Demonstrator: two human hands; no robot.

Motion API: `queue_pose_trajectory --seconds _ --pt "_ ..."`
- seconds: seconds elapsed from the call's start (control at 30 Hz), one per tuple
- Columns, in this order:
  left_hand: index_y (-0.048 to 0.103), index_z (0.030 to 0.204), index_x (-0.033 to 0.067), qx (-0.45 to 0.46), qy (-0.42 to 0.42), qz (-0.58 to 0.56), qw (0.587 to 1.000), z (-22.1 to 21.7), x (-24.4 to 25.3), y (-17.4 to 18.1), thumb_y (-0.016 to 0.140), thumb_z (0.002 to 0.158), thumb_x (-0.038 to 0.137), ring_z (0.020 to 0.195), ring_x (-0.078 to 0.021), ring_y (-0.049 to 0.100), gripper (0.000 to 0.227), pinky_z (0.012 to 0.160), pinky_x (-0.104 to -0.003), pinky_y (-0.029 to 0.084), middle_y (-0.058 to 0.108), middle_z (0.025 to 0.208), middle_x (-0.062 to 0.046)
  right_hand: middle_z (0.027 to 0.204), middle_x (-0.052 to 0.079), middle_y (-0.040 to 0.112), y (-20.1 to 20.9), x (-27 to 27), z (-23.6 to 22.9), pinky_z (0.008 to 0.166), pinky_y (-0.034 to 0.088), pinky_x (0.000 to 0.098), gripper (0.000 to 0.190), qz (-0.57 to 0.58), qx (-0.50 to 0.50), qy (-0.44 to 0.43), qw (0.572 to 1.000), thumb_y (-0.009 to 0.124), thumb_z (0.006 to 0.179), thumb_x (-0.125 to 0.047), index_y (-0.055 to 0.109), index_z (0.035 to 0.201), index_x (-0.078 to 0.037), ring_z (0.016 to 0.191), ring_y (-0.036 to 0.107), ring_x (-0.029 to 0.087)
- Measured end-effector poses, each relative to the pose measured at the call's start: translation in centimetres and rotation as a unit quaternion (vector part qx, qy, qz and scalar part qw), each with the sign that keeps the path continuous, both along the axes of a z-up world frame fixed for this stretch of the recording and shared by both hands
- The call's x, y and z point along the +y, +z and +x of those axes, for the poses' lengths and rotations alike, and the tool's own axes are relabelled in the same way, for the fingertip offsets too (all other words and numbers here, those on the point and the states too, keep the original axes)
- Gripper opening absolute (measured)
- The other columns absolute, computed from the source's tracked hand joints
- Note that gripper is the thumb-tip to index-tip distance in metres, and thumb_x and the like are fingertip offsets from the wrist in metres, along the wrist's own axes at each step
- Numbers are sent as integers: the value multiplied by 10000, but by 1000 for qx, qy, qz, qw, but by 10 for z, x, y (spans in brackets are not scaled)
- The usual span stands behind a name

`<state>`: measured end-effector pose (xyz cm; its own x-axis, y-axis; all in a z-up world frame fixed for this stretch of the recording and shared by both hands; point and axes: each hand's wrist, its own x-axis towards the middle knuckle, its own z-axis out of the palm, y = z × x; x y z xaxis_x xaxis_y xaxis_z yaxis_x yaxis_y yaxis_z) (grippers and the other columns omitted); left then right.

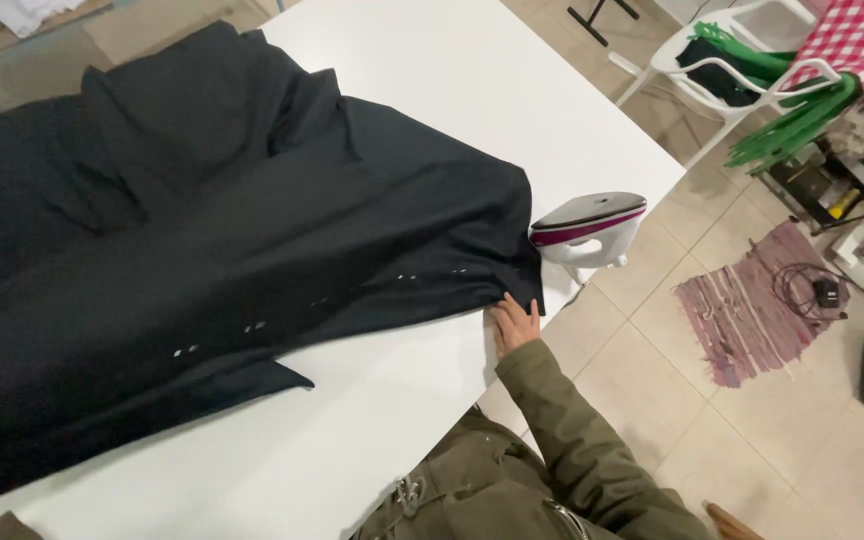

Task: Ironing a piece of black fabric on a workshop table.

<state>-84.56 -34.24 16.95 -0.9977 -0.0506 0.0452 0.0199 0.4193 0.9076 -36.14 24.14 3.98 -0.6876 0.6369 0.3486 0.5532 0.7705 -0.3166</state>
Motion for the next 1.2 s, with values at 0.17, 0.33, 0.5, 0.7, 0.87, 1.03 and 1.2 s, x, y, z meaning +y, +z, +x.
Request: queue_pose_trajectory --seconds 0.17,0.33,0.5,0.7,0.87,1.03,1.2 --pt "236 1720 170 -38 148 -232 961 51 27 -107 724 1094 181 1544 -326 298 794 1220 -475 374 154 1734 -160 1167 94 654 15 -2 19 1191 301 655 132 -18 47 18 999 656 882 -28 670 1001 -86 1278 605 294" --pt "301 1716 112 18 -61 -300 952 174 197 -71 784 904 147 1631 -451 105 945 1279 -620 235 22 1791 -201 1161 137 636 43 58 74 975 542 438 296 -143 259 -204 933 693 881 43 582 1139 -52 1146 646 307" --pt "462 1537 141 79 -358 -251 896 224 293 -28 702 872 235 1580 -469 90 714 1224 -676 131 140 1720 -188 1413 101 535 67 124 87 1013 553 361 728 -315 376 -171 855 724 853 68 365 1472 -69 1253 591 243" --pt "508 1455 115 53 -541 -150 826 259 343 -42 650 911 209 1540 -448 195 571 1163 -542 301 250 1664 -192 1248 71 695 52 144 79 934 590 331 432 -363 344 -166 850 730 901 46 618 1307 -48 1145 663 193" --pt "509 1468 90 44 -524 -186 830 260 361 -49 663 908 195 1533 -400 244 591 1190 -557 279 287 1665 -163 1234 52 704 67 182 85 958 566 301 430 -323 365 -166 857 725 933 23 606 1342 -40 1129 669 170" --pt "513 1454 92 61 -490 -231 838 251 363 -56 677 875 196 1525 -396 257 611 1180 -540 271 306 1644 -168 1223 51 697 70 246 87 928 561 293 487 -305 365 -200 857 734 929 15 582 1388 -49 1084 684 165" --pt "519 1481 120 1 -635 -148 758 205 398 -45 675 933 259 1514 -327 351 587 1191 -447 335 392 1623 -130 1276 66 701 59 273 97 935 567 312 476 -293 344 -190 872 730 938 33 608 1392 -39 1105 685 179"
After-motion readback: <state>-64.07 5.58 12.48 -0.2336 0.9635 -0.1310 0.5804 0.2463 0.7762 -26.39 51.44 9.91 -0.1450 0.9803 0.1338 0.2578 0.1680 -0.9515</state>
